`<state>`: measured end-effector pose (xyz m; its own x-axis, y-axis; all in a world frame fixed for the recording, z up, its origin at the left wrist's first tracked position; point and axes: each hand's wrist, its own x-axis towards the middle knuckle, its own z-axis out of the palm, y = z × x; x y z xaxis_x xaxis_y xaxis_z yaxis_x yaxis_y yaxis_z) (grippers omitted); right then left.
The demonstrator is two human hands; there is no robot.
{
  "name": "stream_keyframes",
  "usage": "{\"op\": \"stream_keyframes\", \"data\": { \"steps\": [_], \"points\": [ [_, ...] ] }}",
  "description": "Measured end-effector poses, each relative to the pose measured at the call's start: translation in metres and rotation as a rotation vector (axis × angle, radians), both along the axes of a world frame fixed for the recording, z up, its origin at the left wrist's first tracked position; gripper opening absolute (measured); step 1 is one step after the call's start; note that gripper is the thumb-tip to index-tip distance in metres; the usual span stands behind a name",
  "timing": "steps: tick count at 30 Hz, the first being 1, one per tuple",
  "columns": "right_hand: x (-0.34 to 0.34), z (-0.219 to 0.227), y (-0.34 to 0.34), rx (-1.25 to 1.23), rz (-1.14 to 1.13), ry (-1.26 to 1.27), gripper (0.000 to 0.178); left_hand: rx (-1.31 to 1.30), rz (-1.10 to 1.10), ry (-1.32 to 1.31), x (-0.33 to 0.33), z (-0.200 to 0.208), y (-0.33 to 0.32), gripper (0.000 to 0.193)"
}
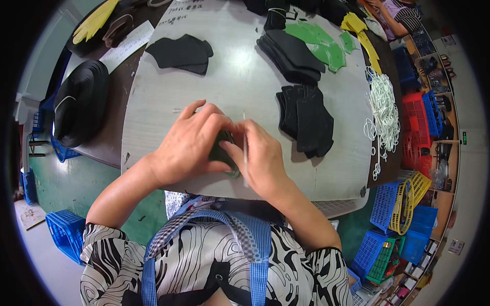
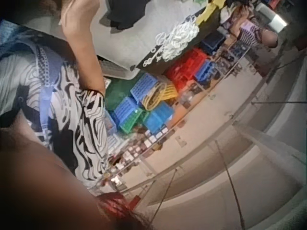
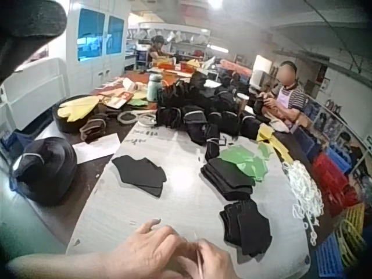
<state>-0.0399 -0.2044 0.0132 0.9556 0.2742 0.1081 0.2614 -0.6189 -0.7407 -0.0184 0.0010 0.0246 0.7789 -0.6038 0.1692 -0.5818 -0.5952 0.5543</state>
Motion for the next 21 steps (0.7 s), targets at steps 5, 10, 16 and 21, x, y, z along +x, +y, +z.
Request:
{"op": "stream_keyframes", "data": {
  "steps": [5, 10, 16, 21],
  "points": [
    [0.016, 0.016, -0.074, 0.180, -0.373, -0.272, 0.013, 0.024, 0.394, -0.534, 0.068, -0.015, 0.066, 0.040],
    [0.036, 0.026, -0.147, -0.377, -0.452, -0.432, 0.018, 0.081, 0.407, -0.531, 0.098, -0.035, 0.104, 0.025],
    [0.002, 0.036, -0.114, 0.290, -0.463, -0.135, 0.016, 0.030, 0.114, -0.342, 0.025, -0.021, 0.061, 0.013],
    [-0.005, 0.011, -0.049, 0.366, -0.177, 0.182, 0.019, 0.008, 0.044, -0.257, -0.046, -0.013, 0.026, 0.023]
  ]
}}
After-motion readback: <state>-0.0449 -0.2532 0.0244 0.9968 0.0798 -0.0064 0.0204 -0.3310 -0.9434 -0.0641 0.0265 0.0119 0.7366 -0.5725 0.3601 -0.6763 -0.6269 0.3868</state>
